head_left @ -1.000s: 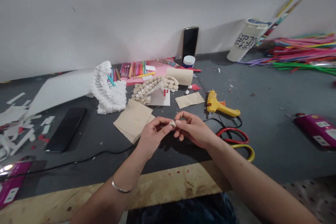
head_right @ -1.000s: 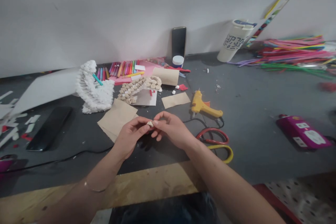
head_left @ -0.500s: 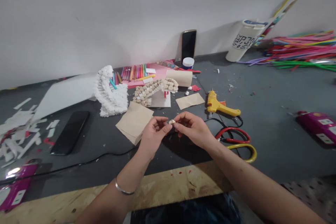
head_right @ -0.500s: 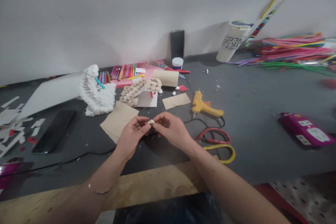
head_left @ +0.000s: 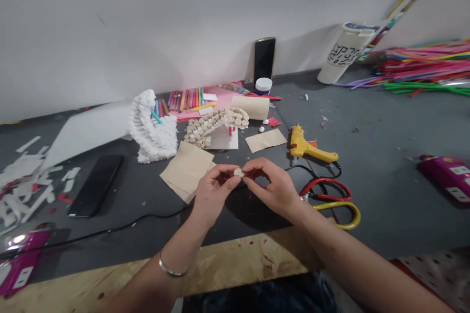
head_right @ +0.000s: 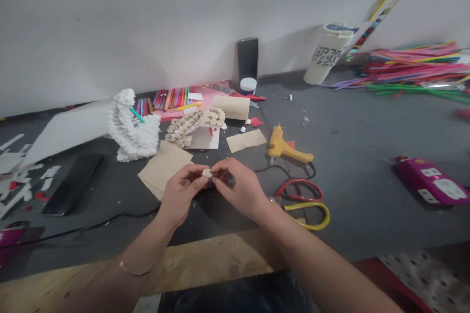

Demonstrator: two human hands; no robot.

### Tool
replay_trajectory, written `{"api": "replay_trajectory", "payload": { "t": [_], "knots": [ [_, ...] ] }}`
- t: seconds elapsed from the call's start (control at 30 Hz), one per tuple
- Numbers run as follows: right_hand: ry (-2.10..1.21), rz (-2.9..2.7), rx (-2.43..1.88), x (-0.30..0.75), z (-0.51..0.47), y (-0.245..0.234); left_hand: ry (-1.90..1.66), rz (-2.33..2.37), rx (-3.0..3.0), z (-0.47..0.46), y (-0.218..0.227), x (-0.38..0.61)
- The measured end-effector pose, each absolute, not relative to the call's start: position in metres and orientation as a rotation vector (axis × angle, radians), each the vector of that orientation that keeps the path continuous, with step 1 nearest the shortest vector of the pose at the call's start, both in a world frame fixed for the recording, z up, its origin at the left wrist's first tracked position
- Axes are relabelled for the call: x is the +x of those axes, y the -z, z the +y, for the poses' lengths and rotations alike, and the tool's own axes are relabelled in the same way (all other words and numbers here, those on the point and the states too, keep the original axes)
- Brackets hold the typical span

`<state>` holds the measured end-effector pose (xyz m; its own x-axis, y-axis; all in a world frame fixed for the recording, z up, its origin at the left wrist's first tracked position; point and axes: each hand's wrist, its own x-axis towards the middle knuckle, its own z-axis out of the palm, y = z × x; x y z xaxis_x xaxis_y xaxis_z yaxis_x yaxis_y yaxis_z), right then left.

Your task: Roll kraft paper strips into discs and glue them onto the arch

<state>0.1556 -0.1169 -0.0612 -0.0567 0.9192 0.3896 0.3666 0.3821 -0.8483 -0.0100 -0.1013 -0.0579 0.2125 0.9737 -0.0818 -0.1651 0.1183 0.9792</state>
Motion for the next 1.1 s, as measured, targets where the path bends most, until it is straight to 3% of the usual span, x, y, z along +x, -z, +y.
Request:
{"api": "replay_trajectory", "payload": {
  "t": [0.3,0.8,1.1],
  "knots": [
    [-1.168,-1.278,-1.151,0.152,-0.117,0.061,-1.051,1.005,1.282,-0.102,0.059,-0.013],
    [-1.412,-1.036,-1.043,0.155,-0.112,0.056,-1.021,1.019,1.215,-0.102,0.056,-0.011],
    [-1.566,-0.92,-0.99,0.156,-0.11,0.062,-1.187,1.171,1.411,-0.101,0.051,-0.015]
  ]
}}
